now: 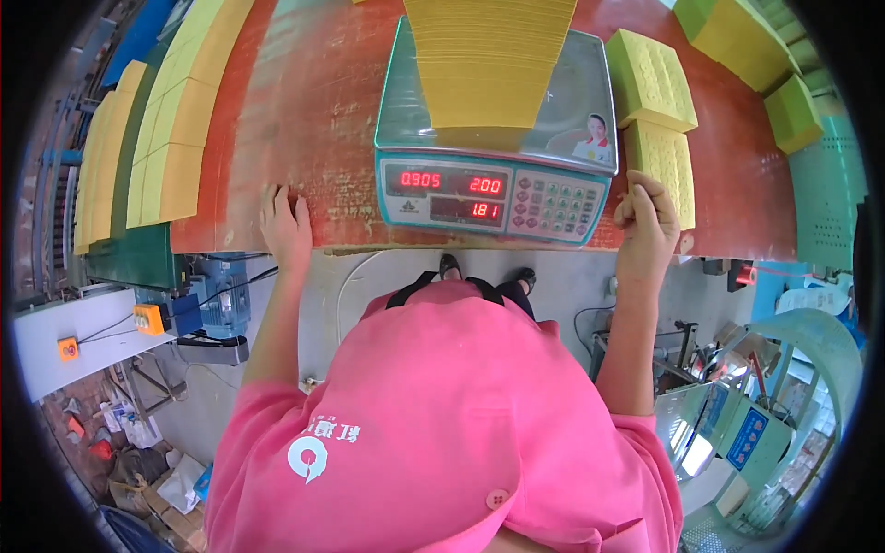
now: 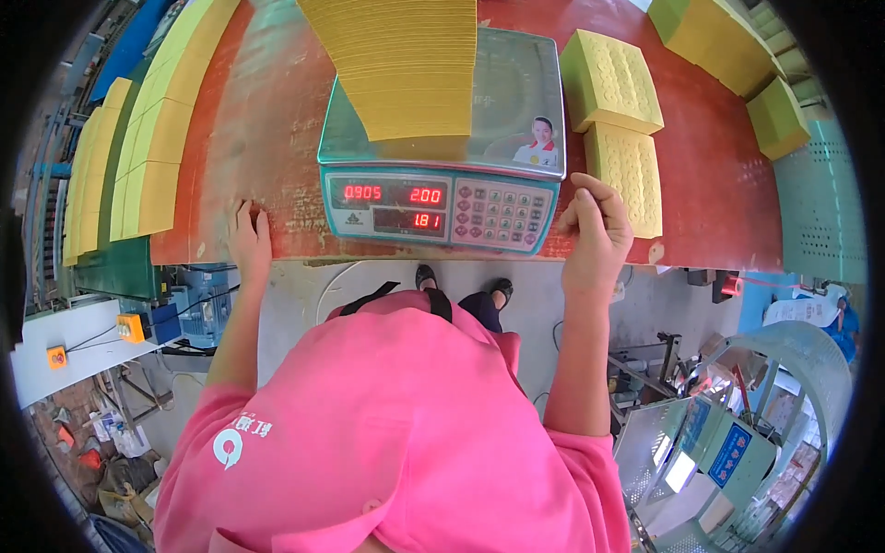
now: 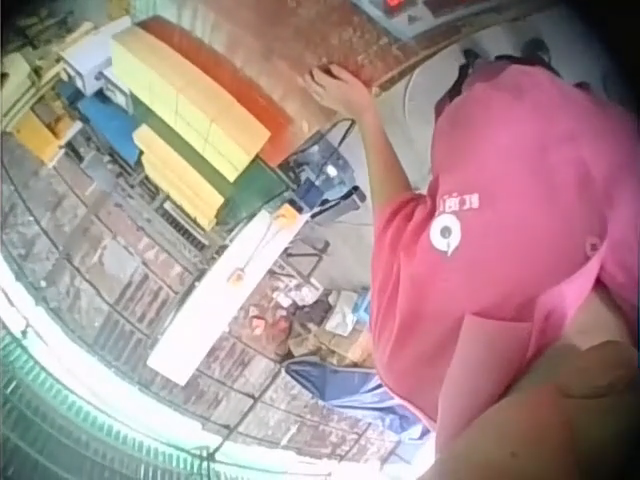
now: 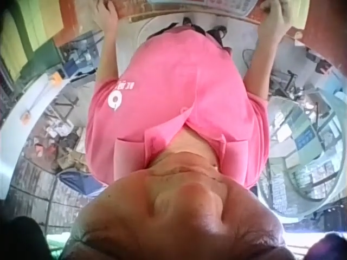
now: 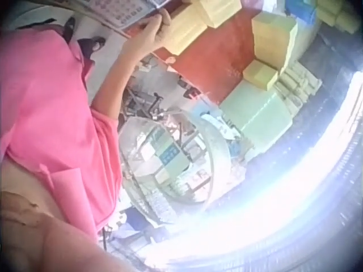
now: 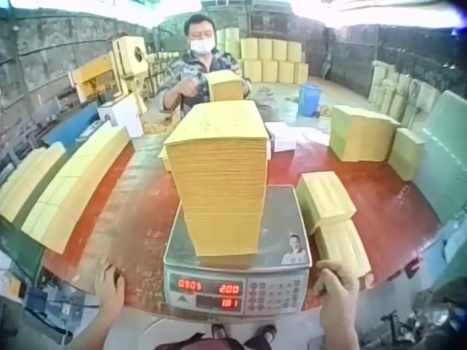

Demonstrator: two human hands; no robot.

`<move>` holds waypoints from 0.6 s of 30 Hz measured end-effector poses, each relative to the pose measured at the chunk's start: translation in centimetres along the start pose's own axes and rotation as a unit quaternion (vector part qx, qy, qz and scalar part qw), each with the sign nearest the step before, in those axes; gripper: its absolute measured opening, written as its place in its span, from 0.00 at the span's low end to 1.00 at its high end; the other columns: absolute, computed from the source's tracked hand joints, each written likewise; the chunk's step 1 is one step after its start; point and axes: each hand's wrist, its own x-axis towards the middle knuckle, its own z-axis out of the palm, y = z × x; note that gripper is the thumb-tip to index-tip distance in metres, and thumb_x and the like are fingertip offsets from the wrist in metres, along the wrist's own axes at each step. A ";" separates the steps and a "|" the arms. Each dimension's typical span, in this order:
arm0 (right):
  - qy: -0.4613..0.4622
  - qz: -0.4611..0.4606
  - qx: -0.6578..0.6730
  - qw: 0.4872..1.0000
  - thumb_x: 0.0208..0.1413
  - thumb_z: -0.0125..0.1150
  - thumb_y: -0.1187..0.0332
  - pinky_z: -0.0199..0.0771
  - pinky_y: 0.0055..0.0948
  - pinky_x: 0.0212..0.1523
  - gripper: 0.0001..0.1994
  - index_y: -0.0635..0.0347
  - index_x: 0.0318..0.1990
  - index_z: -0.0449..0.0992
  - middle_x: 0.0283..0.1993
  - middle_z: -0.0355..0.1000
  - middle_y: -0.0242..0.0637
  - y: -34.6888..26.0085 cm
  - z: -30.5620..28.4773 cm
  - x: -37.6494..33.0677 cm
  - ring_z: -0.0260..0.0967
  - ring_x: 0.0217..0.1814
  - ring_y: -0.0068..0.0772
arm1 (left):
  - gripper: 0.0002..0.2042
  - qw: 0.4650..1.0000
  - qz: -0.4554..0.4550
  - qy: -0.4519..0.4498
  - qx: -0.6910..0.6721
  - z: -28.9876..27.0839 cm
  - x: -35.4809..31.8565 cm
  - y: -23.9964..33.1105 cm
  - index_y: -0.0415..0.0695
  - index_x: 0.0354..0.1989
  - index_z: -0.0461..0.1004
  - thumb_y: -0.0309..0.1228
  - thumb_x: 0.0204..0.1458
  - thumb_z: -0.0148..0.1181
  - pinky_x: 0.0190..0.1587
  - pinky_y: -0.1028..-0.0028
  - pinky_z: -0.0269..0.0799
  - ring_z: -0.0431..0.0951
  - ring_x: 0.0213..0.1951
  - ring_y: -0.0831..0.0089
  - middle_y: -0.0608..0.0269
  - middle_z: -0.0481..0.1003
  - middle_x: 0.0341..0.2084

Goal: Weighing and stacking bundles of yellow paper on a scale.

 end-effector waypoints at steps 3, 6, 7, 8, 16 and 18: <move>-0.014 0.010 0.021 1.000 0.61 0.53 0.75 0.59 0.18 0.26 0.09 0.68 0.45 0.77 0.23 0.66 0.28 0.0 0.5 -0.5 0.60 0.23 0.17 | 0.19 1.000 -0.015 -0.011 -0.009 0.0 -0.6 -0.3 0.38 0.54 0.71 0.35 0.57 0.56 0.62 0.56 0.58 0.65 0.61 0.50 0.48 0.68 0.58; -0.018 0.012 0.026 0.999 0.61 0.52 0.75 0.59 0.19 0.26 0.09 0.68 0.45 0.76 0.23 0.66 0.28 -0.1 0.3 -0.9 0.60 0.23 0.17 | 0.19 1.000 -0.006 -0.019 0.002 -0.3 -1.1 -0.3 0.38 0.54 0.71 0.35 0.57 0.56 0.62 0.56 0.59 0.65 0.61 0.50 0.48 0.68 0.58; -0.014 0.011 0.024 1.000 0.61 0.52 0.75 0.59 0.19 0.27 0.09 0.68 0.45 0.76 0.23 0.66 0.28 -0.1 0.2 -1.0 0.60 0.24 0.17 | 0.19 1.000 -0.004 -0.022 -0.004 -0.3 -1.2 -0.4 0.38 0.54 0.71 0.35 0.57 0.56 0.62 0.56 0.59 0.65 0.61 0.51 0.48 0.68 0.58; -0.012 0.008 0.022 1.000 0.61 0.52 0.75 0.59 0.18 0.27 0.09 0.68 0.45 0.76 0.23 0.66 0.27 -0.1 0.1 -1.0 0.60 0.24 0.17 | 0.19 1.000 -0.002 -0.024 -0.010 -0.4 -1.2 -0.4 0.38 0.54 0.71 0.36 0.57 0.56 0.62 0.56 0.59 0.65 0.61 0.51 0.48 0.68 0.58; -0.014 0.015 0.034 0.999 0.61 0.53 0.75 0.60 0.19 0.28 0.09 0.68 0.45 0.77 0.24 0.65 0.27 0.0 -1.1 -1.1 0.60 0.25 0.17 | 0.20 0.978 -0.118 -0.111 -0.133 -0.6 1.0 -1.9 0.39 0.54 0.72 0.39 0.58 0.55 0.61 0.61 0.61 0.67 0.59 0.56 0.49 0.68 0.58; -0.010 0.017 0.038 0.999 0.61 0.53 0.75 0.60 0.19 0.28 0.09 0.68 0.45 0.77 0.24 0.65 0.27 -0.4 -1.2 -1.0 0.60 0.25 0.17 | 0.21 0.944 -0.195 -0.164 -0.212 -2.0 2.8 -0.2 0.39 0.55 0.71 0.41 0.59 0.55 0.60 0.63 0.62 0.68 0.59 0.58 0.50 0.69 0.58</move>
